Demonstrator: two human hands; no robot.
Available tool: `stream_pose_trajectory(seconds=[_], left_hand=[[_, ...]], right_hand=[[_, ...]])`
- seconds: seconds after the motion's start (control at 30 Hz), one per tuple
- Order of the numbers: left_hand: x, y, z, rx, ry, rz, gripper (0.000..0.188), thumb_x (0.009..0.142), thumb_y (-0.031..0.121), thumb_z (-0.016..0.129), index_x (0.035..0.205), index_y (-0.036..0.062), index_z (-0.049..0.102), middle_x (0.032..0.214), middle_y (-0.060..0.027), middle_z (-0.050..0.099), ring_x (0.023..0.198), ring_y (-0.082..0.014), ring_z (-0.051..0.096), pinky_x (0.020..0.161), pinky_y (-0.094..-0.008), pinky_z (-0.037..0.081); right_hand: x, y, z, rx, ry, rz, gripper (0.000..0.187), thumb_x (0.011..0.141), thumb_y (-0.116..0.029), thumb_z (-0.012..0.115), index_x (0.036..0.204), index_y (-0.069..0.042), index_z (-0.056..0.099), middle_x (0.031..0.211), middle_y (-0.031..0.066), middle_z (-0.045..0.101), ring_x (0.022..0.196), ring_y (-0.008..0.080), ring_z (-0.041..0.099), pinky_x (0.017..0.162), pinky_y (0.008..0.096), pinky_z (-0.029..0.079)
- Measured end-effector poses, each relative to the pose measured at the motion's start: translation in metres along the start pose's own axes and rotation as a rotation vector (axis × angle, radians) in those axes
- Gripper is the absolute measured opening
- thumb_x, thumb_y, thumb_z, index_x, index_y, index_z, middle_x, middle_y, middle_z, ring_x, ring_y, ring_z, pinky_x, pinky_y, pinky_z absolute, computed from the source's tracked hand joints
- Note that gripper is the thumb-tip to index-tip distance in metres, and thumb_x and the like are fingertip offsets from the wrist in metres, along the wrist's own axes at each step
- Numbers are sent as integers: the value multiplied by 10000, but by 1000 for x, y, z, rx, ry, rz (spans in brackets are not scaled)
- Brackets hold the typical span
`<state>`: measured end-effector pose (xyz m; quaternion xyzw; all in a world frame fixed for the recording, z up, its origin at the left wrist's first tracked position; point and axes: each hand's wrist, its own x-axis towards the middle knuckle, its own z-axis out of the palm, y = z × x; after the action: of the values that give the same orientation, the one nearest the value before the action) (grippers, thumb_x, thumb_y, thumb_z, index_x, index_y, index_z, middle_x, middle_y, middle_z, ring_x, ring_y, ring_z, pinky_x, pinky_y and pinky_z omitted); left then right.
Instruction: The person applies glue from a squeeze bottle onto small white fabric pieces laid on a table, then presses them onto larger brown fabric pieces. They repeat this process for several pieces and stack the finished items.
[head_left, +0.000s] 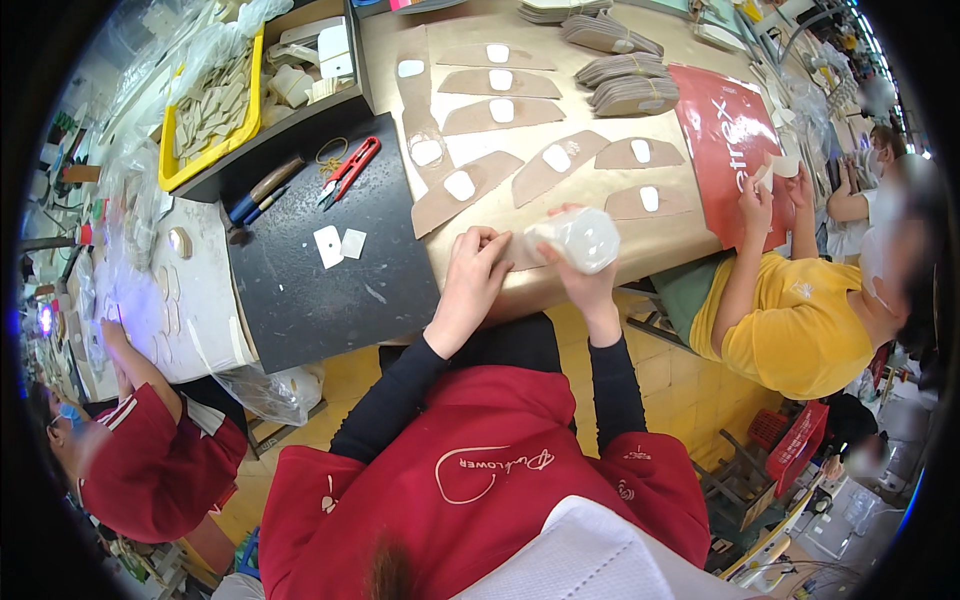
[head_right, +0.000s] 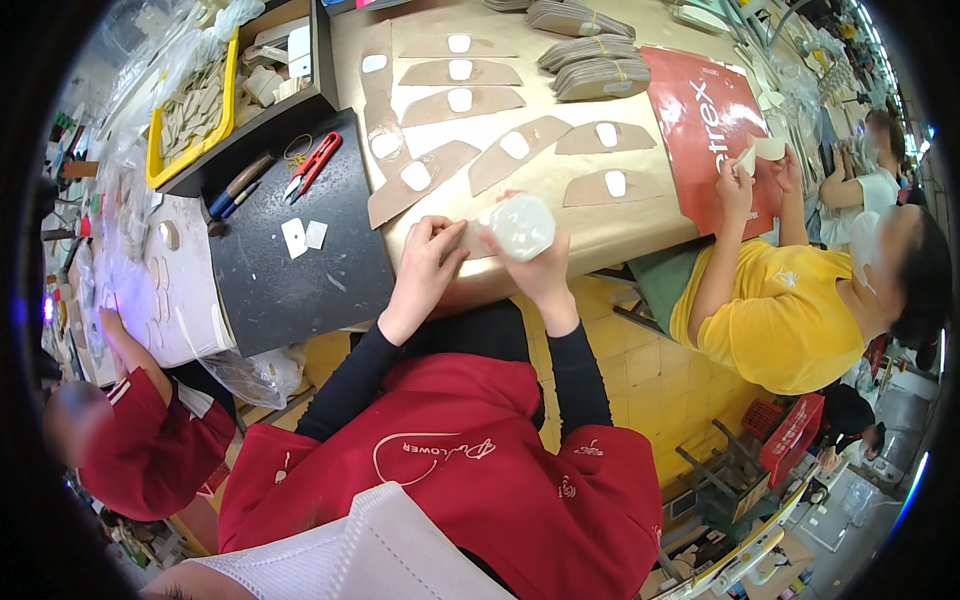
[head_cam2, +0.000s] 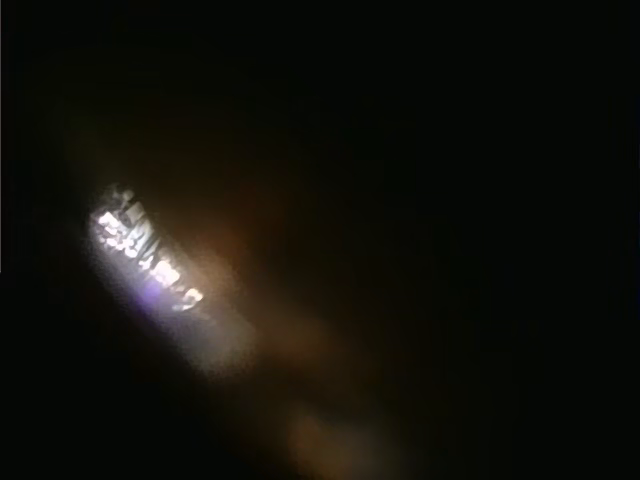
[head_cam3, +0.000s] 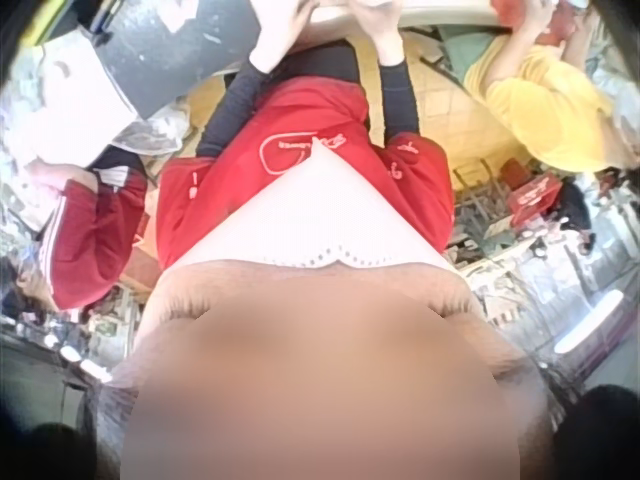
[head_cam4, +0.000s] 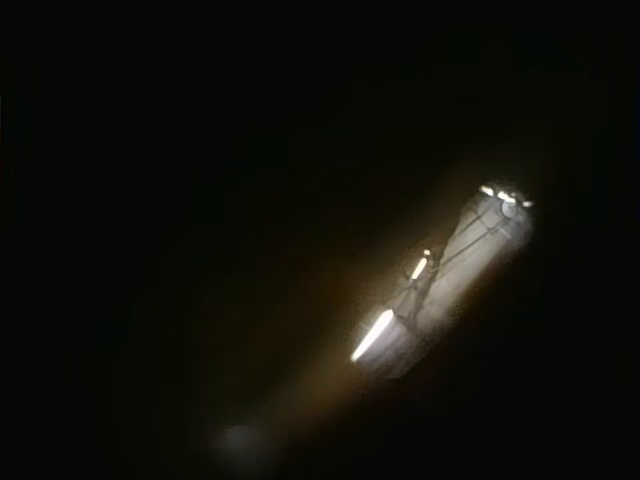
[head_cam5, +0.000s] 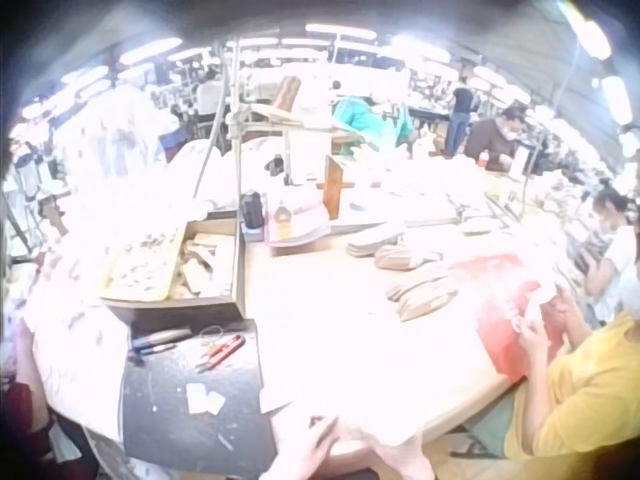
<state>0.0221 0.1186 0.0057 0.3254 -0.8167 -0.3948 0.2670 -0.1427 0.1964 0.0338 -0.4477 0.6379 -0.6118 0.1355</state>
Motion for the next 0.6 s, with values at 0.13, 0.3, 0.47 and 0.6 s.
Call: stream_pose_trajectory(seconds=[0.13, 0.3, 0.47, 0.6], left_hand=[[0, 0, -1, -23, 7, -8, 398, 776, 16, 749, 1165, -5, 664, 1078, -135, 567, 1008, -305, 552, 895, -386, 470], [-1, 1, -1, -28, 12, -15, 394, 779, 33, 758, 1162, 9, 669, 1094, -133, 573, 1037, -313, 555, 915, -388, 466], [-1, 1, -2, -33, 6, -26, 386, 783, 32, 752, 1159, 13, 665, 1116, -135, 576, 1065, -321, 553, 936, -395, 462], [-2, 0, -1, -24, 15, -20, 382, 783, 33, 746, 1153, 15, 653, 1127, -136, 577, 1079, -326, 550, 946, -400, 459]], right_hand=[[-3, -2, -14, -180, -206, -24, 530, 766, -3, 839, 1232, 46, 590, 1141, 134, 683, 1035, 198, 671, 879, 337, 546], [0, 5, -7, -62, 19, -1, 407, 730, -99, 888, 1065, 26, 696, 1123, 162, 721, 928, 247, 737, 780, 331, 576], [-3, -1, -13, -109, -159, -128, 421, 729, -96, 889, 1075, 41, 693, 1106, 155, 728, 920, 241, 743, 763, 320, 577], [5, 3, -19, -247, -10, -56, 424, 711, -93, 890, 1069, 27, 699, 1051, 137, 742, 836, 257, 751, 739, 321, 582]])
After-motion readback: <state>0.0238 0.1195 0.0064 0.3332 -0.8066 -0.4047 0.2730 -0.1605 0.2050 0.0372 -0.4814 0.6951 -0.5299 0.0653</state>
